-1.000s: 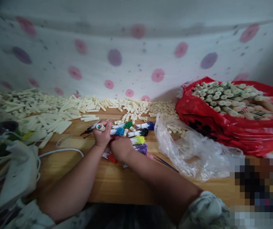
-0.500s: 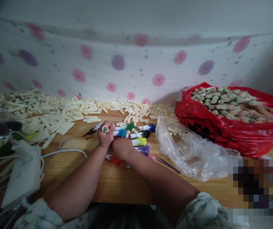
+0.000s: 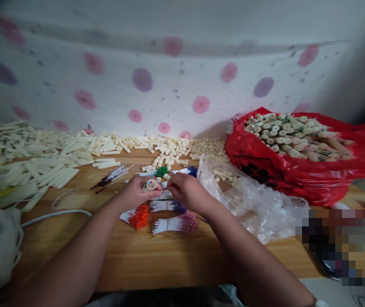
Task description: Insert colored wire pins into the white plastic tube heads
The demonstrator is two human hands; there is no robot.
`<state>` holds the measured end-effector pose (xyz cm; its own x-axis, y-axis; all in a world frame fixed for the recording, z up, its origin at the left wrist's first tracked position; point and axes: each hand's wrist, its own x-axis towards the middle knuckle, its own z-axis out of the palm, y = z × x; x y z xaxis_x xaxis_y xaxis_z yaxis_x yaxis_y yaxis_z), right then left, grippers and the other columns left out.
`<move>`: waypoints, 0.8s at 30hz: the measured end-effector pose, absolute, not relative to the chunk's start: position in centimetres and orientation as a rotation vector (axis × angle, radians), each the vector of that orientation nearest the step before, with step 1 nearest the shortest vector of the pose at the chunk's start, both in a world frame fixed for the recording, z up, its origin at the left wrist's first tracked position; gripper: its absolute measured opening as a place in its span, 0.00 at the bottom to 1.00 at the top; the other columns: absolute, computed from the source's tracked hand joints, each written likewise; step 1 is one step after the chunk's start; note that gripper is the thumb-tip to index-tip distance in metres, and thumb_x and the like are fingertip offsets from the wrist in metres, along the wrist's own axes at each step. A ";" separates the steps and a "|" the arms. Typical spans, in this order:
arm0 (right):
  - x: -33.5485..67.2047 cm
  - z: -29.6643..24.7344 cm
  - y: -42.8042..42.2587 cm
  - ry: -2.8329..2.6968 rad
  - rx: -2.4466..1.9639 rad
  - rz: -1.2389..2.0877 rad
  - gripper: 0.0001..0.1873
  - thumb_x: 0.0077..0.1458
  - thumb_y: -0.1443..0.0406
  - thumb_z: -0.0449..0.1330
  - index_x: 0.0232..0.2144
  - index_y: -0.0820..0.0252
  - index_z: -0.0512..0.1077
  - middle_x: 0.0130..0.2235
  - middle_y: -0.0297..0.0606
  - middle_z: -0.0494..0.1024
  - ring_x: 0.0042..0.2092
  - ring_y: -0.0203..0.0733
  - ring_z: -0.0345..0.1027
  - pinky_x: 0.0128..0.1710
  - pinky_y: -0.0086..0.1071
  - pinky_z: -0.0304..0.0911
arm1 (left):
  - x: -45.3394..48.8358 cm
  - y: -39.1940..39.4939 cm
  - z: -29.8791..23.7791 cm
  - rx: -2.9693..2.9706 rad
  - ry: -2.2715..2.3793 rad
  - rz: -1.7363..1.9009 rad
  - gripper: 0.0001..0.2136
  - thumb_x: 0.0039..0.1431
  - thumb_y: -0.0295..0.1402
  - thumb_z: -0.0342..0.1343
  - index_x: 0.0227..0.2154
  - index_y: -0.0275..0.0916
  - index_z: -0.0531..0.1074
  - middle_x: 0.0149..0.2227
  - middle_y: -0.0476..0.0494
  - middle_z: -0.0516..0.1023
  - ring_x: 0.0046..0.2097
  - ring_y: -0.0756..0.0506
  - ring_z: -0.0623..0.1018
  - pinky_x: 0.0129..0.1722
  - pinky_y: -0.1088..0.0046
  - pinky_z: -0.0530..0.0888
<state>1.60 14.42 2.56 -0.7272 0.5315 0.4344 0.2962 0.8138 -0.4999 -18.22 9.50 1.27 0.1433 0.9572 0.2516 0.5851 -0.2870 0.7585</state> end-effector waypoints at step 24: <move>1.3 1.1 12.6 -1.634 -0.622 0.979 0.03 0.51 0.67 0.61 0.28 0.62 0.73 0.26 0.33 0.75 0.27 0.32 0.68 0.27 0.26 0.64 | -15.8 9.4 1.0 2.220 1.328 1.450 0.03 0.53 0.28 0.56 0.25 0.39 0.71 0.25 0.49 0.73 0.28 0.50 0.73 0.30 0.75 0.70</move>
<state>1.34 12.56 1.13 -0.2829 0.8026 0.5252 -0.0841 0.5247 -0.8471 -15.85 9.40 0.98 0.1273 0.7509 0.6480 0.5799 -0.5864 0.5656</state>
